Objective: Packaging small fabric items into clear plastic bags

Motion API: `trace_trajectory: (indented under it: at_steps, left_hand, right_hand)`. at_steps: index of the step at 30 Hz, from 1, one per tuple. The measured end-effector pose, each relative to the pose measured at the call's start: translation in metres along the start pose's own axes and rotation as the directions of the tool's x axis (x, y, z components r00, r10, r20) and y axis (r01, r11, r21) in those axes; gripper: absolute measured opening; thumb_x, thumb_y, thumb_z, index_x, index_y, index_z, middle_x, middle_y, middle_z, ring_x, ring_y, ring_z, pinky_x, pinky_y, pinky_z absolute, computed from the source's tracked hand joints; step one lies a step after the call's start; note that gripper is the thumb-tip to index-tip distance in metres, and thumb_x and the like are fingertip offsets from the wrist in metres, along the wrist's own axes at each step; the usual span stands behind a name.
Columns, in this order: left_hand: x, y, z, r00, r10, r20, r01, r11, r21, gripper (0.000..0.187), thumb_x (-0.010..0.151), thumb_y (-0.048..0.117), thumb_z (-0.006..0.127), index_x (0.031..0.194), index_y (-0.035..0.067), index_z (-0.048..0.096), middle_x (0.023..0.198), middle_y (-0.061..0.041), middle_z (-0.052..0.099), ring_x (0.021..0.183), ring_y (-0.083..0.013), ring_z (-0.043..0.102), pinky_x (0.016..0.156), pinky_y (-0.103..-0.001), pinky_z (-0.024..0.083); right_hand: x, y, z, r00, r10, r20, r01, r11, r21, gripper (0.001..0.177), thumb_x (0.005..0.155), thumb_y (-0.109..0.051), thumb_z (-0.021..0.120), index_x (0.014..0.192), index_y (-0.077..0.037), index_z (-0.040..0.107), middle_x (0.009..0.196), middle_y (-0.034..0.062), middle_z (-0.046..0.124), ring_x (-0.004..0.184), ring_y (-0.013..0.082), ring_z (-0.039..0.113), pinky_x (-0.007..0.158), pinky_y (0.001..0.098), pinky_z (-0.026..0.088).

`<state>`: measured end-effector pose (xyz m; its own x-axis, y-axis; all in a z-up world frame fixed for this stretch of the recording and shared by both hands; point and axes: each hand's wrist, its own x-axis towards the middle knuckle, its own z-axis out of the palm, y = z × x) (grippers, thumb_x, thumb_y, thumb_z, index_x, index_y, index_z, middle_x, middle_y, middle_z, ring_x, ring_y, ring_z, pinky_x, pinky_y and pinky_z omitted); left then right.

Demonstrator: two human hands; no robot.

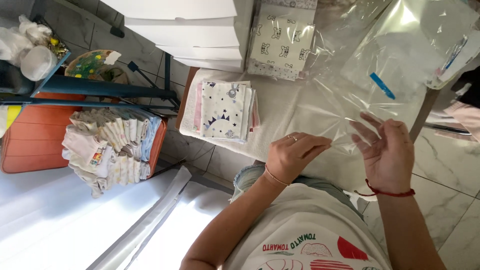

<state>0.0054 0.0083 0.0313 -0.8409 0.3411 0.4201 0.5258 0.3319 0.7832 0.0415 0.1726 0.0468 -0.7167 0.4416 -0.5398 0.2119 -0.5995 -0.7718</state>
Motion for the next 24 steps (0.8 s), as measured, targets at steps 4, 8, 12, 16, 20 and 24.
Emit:
trace_trajectory:
  at_steps: [4, 8, 12, 16, 20, 24]
  left_hand:
    - [-0.005, 0.001, -0.006, 0.998, -0.056, 0.030, 0.055, 0.998, 0.029, 0.004, 0.080, 0.016, 0.066, 0.081, 0.016, 0.062, 0.069, 0.004, 0.062, 0.057, -0.0056, 0.057, 0.047, -0.018, 0.041]
    - [-0.011, -0.001, -0.009, 0.998, -0.016, 0.065, 0.010, 0.996, 0.085, 0.009, 0.084, 0.012, 0.061, 0.092, 0.016, 0.063, 0.090, 0.006, 0.065, 0.079, -0.0065, 0.064, 0.059, -0.020, 0.050]
    - [-0.011, 0.002, -0.009, 0.998, -0.055, 0.022, 0.051, 0.986, 0.161, 0.006, 0.078, 0.018, 0.065, 0.083, 0.021, 0.064, 0.071, 0.006, 0.064, 0.062, -0.0101, 0.063, 0.058, -0.020, 0.051]
    - [-0.004, 0.007, -0.011, 0.977, -0.195, 0.087, 0.181, 0.973, 0.144, 0.010, 0.072, 0.025, 0.069, 0.078, 0.023, 0.061, 0.064, 0.009, 0.062, 0.057, -0.0081, 0.061, 0.054, -0.020, 0.050]
    - [-0.010, -0.004, 0.006, 0.695, -0.650, 0.308, 0.712, 0.562, -0.421, 0.035, 0.063, 0.022, 0.076, 0.081, 0.007, 0.050, 0.067, -0.006, 0.062, 0.060, -0.0129, 0.059, 0.057, -0.023, 0.048]
    - [-0.011, -0.015, 0.015, 0.597, -0.707, 0.379, 0.787, 0.424, -0.449, 0.037, 0.056, 0.018, 0.078, 0.071, 0.009, 0.046, 0.061, -0.004, 0.058, 0.057, -0.0095, 0.053, 0.052, -0.018, 0.044]
  right_hand:
    - [0.001, 0.012, 0.005, 0.996, 0.048, -0.080, -0.054, 0.996, -0.073, 0.014, 0.092, -0.018, 0.045, 0.078, -0.015, 0.045, 0.103, 0.0137, 0.062, 0.087, 0.0234, 0.065, 0.060, 0.0243, 0.053]
    - [0.002, 0.018, 0.009, 0.993, 0.048, -0.109, -0.053, 0.998, -0.044, 0.011, 0.091, -0.018, 0.045, 0.082, -0.012, 0.046, 0.098, 0.0111, 0.063, 0.085, 0.0248, 0.065, 0.062, 0.0260, 0.055]
    - [0.014, 0.027, -0.006, 0.997, 0.049, -0.058, -0.048, 0.999, 0.023, 0.016, 0.092, -0.020, 0.044, 0.078, -0.015, 0.045, 0.104, 0.0124, 0.061, 0.086, 0.0310, 0.063, 0.064, 0.0346, 0.059]
    - [0.015, 0.028, -0.013, 0.999, 0.030, 0.026, -0.028, 0.997, -0.067, 0.013, 0.093, -0.025, 0.040, 0.083, -0.017, 0.042, 0.113, 0.0115, 0.057, 0.096, 0.0320, 0.059, 0.070, 0.0420, 0.055]
    - [0.007, 0.039, -0.006, 0.922, 0.076, 0.380, 0.008, 0.976, -0.216, 0.054, 0.053, -0.046, 0.056, 0.100, -0.021, 0.047, 0.129, 0.0072, 0.044, 0.113, 0.0214, 0.045, 0.090, 0.0443, 0.041]
    - [-0.010, 0.047, 0.002, 0.883, -0.043, 0.468, 0.248, 0.888, -0.386, 0.061, 0.061, -0.001, 0.073, 0.116, -0.002, 0.046, 0.071, 0.0023, 0.043, 0.082, 0.0203, 0.060, 0.070, 0.0324, 0.053]
